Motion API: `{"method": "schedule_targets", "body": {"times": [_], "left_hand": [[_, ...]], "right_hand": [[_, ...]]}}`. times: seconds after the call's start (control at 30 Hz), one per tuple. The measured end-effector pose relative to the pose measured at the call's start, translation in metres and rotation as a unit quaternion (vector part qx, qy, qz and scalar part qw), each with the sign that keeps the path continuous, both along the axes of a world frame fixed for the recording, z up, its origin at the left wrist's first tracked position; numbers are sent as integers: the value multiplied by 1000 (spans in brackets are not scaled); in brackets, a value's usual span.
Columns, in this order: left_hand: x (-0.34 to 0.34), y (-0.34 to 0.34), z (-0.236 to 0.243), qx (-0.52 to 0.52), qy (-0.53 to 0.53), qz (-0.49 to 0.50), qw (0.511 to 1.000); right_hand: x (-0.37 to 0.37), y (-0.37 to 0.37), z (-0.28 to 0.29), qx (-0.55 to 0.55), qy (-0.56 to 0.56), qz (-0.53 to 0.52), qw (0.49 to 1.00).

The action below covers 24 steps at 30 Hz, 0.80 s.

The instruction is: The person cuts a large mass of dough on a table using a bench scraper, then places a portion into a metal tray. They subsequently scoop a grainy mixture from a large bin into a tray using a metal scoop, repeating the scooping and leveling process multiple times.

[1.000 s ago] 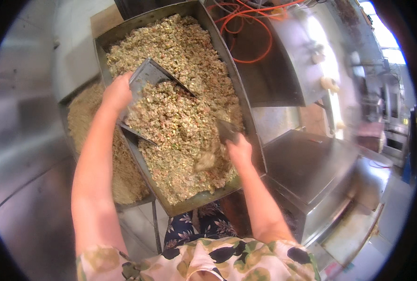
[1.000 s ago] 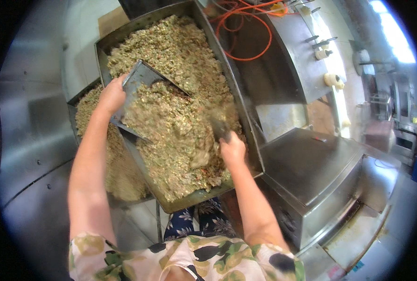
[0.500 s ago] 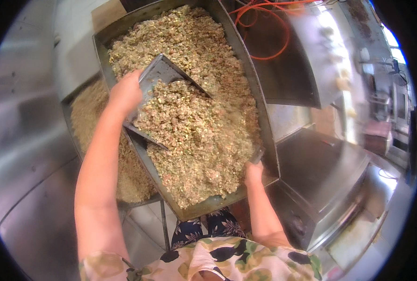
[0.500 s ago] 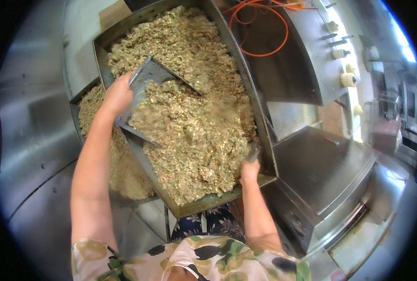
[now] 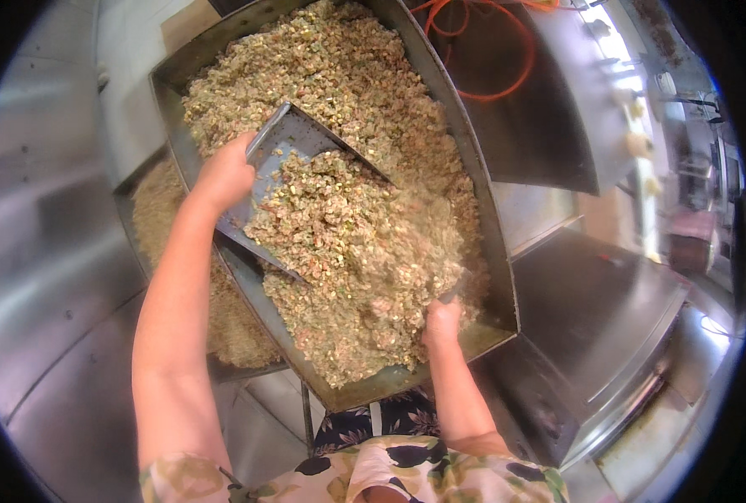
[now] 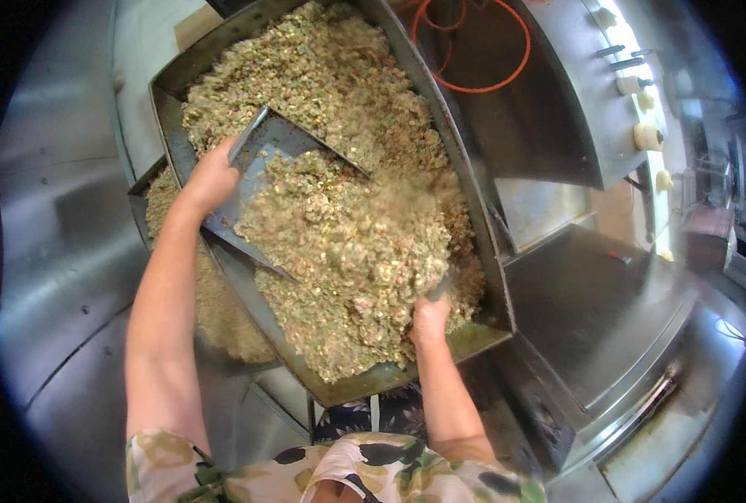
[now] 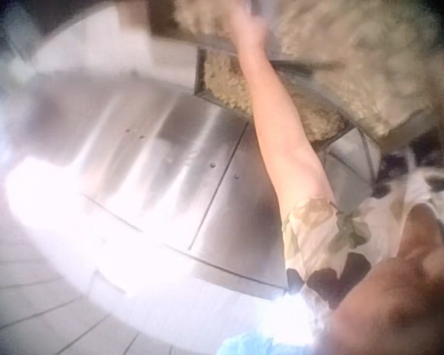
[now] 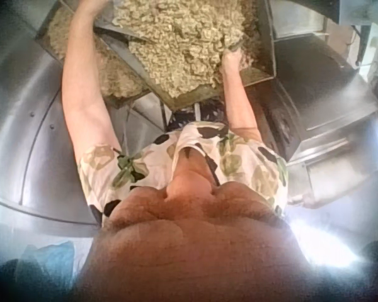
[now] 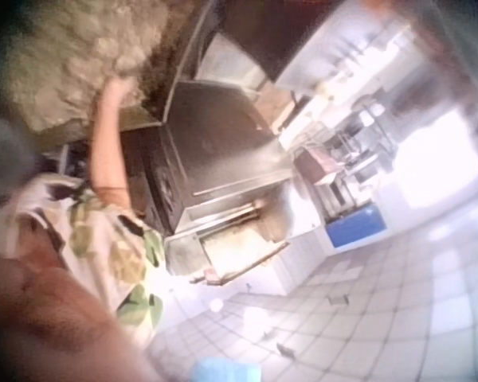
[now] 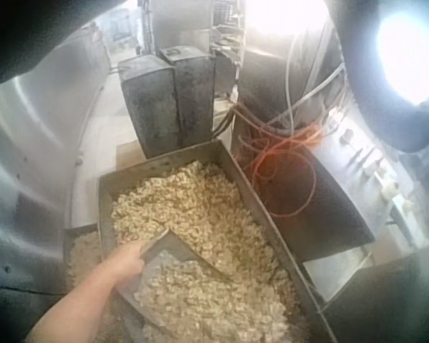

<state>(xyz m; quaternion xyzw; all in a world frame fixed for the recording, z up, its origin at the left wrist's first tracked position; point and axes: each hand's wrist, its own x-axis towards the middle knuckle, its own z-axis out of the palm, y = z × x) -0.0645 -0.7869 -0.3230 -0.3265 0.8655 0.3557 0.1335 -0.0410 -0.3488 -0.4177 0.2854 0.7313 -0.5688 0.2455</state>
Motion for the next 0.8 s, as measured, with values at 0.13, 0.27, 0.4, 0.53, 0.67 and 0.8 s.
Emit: {"method": "schedule_targets", "body": {"times": [0.13, 0.27, 0.4, 0.53, 0.67, 0.8], "left_hand": [[-1, 4, 0, -10, -15, 12, 1000], [3, 3, -3, -21, -17, 19, 999], [5, -1, -12, -22, -17, 21, 999], [5, -3, -13, -16, -18, 13, 1000], [13, 4, -6, -31, 8, 18, 999], [13, 2, -5, -27, 1, 24, 999]], "right_hand": [[-16, -50, 18, -8, 30, 102, 994], [-28, -115, 52, -11, 113, 203, 973], [-37, -166, 72, 80, 161, 359, 916], [-54, -162, 72, 29, 136, 375, 917], [-40, -61, 71, -85, 66, 120, 987], [6, 37, 87, 134, 79, 256, 954]]}}
